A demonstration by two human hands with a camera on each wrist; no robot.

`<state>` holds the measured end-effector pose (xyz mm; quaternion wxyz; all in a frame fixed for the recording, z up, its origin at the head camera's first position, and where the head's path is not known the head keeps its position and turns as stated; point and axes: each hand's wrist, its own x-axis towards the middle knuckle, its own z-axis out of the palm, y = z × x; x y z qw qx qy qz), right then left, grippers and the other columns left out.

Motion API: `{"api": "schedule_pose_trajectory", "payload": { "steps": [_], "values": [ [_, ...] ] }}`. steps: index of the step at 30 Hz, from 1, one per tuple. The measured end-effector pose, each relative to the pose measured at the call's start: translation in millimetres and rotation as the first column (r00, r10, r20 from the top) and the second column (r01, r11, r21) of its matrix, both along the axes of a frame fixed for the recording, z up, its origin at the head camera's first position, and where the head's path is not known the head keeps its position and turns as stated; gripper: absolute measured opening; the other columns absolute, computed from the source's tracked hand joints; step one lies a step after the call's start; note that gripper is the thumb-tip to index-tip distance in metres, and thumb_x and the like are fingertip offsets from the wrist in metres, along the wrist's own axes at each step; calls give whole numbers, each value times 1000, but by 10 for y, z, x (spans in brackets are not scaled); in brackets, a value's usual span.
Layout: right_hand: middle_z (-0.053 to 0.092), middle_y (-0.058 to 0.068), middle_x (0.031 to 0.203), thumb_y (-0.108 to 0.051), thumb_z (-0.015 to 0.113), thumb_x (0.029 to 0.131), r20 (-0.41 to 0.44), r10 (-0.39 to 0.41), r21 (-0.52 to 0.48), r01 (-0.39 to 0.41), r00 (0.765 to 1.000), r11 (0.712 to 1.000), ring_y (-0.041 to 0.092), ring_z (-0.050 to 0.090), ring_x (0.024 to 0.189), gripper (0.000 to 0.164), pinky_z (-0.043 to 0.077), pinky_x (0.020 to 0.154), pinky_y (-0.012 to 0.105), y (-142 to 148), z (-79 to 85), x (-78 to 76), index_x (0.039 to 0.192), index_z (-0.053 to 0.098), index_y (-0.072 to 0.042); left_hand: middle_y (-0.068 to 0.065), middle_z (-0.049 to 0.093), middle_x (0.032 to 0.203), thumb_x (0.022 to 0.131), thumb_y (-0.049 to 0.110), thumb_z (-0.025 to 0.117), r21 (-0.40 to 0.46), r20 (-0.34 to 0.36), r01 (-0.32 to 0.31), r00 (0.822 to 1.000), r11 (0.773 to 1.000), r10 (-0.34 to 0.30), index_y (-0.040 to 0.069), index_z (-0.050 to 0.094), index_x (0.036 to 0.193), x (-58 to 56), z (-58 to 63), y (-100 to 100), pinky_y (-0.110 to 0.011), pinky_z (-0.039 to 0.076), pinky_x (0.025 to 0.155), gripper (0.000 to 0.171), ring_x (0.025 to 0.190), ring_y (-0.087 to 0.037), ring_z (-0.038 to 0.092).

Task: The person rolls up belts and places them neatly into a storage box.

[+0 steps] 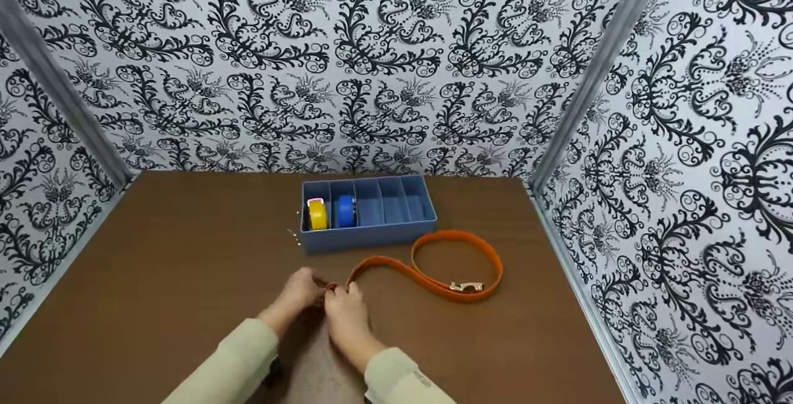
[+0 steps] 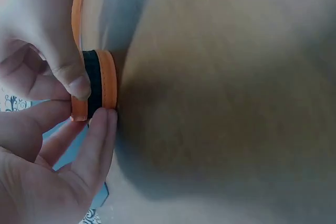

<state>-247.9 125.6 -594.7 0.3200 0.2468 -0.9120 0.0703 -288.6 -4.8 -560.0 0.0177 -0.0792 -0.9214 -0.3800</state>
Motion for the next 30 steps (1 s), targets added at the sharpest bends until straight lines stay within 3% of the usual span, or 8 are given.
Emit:
{"api": "schedule_pose_trajectory", "payload": {
  "steps": [6,10,16,22,26,30],
  "values": [
    [66,-5,75,-25,85,69,-22,166,16,-166,986,986,19,50,66,17,43,61,29,196,23,-117,72,71,-15,-6,69,71,74,1,75,-38,-13,50,999,998,-50,3,74,69,-19,-8,48,-34,50,60,6,65,-18,59],
    [67,-6,80,-23,85,69,4,283,37,-283,959,959,17,54,69,13,45,63,26,325,46,-187,74,75,-18,-7,69,71,76,2,76,-35,-24,90,996,995,-91,1,75,72,-36,-20,37,-32,48,58,4,62,-16,55],
    [69,-3,90,-18,79,79,66,405,89,-410,912,908,16,57,75,12,47,68,24,478,83,-243,91,78,-18,-7,67,70,75,5,79,-58,-4,140,990,988,-140,0,73,74,-80,4,-3,-33,48,58,8,62,-16,52],
    [69,-2,91,-7,78,77,42,493,90,-495,869,864,15,60,77,19,50,71,23,565,38,-287,94,77,-14,-8,70,74,74,3,78,-109,35,226,974,968,-223,1,75,76,-123,42,6,-33,51,61,4,66,-18,59],
    [68,-3,86,-7,78,78,29,463,91,-464,886,881,14,59,74,14,49,68,21,516,11,-290,88,77,-15,-7,70,74,76,3,77,-173,-9,230,972,958,-235,4,76,75,-136,43,23,-33,51,62,2,68,-21,62],
    [67,-6,83,-9,77,80,32,388,95,-389,921,916,13,55,71,10,45,65,18,433,14,-296,84,77,-17,-8,70,77,76,2,77,-154,-47,159,985,975,-168,4,75,78,-130,14,20,-35,51,63,3,69,-23,62]
  ]
}}
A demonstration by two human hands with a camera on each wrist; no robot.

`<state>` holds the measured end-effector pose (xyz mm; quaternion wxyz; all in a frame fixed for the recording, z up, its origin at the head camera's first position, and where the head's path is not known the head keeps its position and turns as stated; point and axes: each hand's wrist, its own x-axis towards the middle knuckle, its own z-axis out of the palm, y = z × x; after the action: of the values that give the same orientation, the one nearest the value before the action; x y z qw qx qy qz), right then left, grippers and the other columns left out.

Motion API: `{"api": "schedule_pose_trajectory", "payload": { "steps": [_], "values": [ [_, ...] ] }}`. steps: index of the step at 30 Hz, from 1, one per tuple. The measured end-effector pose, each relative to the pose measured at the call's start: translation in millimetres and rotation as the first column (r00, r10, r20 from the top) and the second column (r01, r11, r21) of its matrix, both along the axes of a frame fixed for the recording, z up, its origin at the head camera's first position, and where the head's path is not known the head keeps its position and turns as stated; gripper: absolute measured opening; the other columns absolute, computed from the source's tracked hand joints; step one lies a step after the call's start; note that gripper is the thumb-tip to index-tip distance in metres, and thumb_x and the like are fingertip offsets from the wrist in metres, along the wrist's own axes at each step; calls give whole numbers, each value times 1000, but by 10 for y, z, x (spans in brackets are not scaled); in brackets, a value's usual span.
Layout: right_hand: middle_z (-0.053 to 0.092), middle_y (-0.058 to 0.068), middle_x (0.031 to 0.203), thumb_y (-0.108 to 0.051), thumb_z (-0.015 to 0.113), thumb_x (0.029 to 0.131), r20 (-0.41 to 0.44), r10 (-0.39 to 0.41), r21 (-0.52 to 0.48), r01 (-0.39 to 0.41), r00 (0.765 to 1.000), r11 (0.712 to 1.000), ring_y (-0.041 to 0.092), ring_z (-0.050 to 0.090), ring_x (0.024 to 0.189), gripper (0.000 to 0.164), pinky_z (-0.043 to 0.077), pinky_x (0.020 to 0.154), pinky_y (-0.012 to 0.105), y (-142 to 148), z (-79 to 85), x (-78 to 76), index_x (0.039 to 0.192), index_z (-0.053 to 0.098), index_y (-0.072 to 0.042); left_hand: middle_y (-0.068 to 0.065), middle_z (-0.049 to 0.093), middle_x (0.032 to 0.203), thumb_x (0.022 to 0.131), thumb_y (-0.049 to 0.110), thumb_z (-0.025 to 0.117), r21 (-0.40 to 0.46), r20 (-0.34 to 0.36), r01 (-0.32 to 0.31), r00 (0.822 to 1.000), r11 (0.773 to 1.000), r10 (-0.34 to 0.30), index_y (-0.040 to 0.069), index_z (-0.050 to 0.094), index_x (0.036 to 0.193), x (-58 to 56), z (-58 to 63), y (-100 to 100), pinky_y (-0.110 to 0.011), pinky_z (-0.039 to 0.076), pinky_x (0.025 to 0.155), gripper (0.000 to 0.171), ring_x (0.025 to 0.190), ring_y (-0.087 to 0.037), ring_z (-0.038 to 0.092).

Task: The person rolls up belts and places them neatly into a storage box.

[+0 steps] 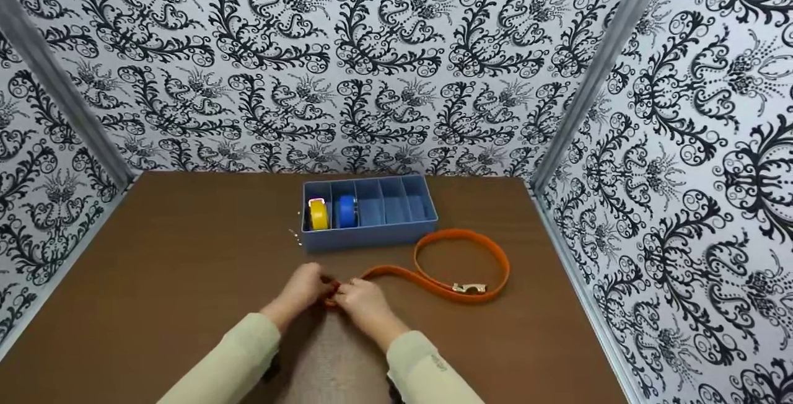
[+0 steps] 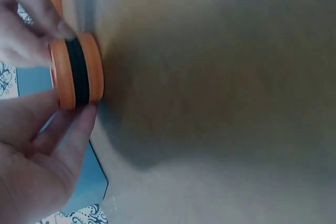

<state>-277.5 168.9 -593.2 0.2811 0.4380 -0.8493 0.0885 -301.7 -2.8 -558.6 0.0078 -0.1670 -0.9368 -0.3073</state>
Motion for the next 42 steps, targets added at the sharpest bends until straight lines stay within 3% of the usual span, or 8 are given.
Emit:
{"api": "schedule_pose_trajectory", "payload": {
  "steps": [3,7,11,17,27,30,36,42],
  "values": [
    [66,-8,82,-13,78,80,-12,-59,4,59,998,998,12,52,68,8,41,61,17,-38,2,4,84,77,-20,-14,70,88,73,-1,79,127,57,-106,993,986,100,-4,71,95,46,-32,6,-38,53,71,23,80,-28,65],
    [66,-11,81,-17,77,79,-13,-130,-9,130,991,991,11,49,68,9,40,57,17,-79,-4,21,84,79,-24,-21,68,97,72,0,81,274,173,-257,961,927,216,-9,61,109,131,-55,22,-42,54,76,43,90,-34,64],
    [64,-11,77,-14,76,80,0,-146,-9,146,989,989,11,45,68,11,37,56,17,-115,-16,37,84,78,-25,-16,68,87,73,-4,76,284,170,-296,952,912,256,-6,65,96,185,-54,52,-41,54,70,25,82,-33,65],
    [62,-8,76,-13,77,79,15,-94,3,94,995,996,13,48,71,9,39,59,16,-81,-21,44,84,77,-21,-12,70,83,72,-16,59,200,74,-222,975,954,211,1,72,86,184,-65,97,-41,54,69,25,80,-31,66],
    [63,4,95,0,68,84,193,128,34,-137,973,990,16,55,84,24,45,73,14,147,49,-29,106,75,-8,-6,70,79,69,-13,65,138,49,-54,998,989,48,3,75,80,95,-60,47,-36,52,68,22,75,-24,63],
    [61,7,98,2,67,84,178,190,50,-201,966,978,16,55,85,28,46,72,15,212,71,-41,110,73,-5,-6,70,78,69,-13,66,110,39,7,999,994,-11,3,74,79,67,-35,33,-36,52,68,21,74,-24,63],
    [66,2,104,0,67,82,27,231,101,-233,972,967,15,56,90,28,48,75,18,278,88,-74,107,74,-9,-6,70,80,68,-16,61,38,20,101,995,994,-102,3,75,82,13,-3,9,-35,52,71,27,77,-23,64],
    [59,8,94,13,60,83,304,255,-73,-244,918,967,17,56,85,26,47,76,17,243,68,-104,101,71,-2,-4,70,76,70,-12,68,84,-33,153,988,985,-151,4,75,78,-27,-34,-22,-33,51,66,19,72,-21,63]
  ]
}}
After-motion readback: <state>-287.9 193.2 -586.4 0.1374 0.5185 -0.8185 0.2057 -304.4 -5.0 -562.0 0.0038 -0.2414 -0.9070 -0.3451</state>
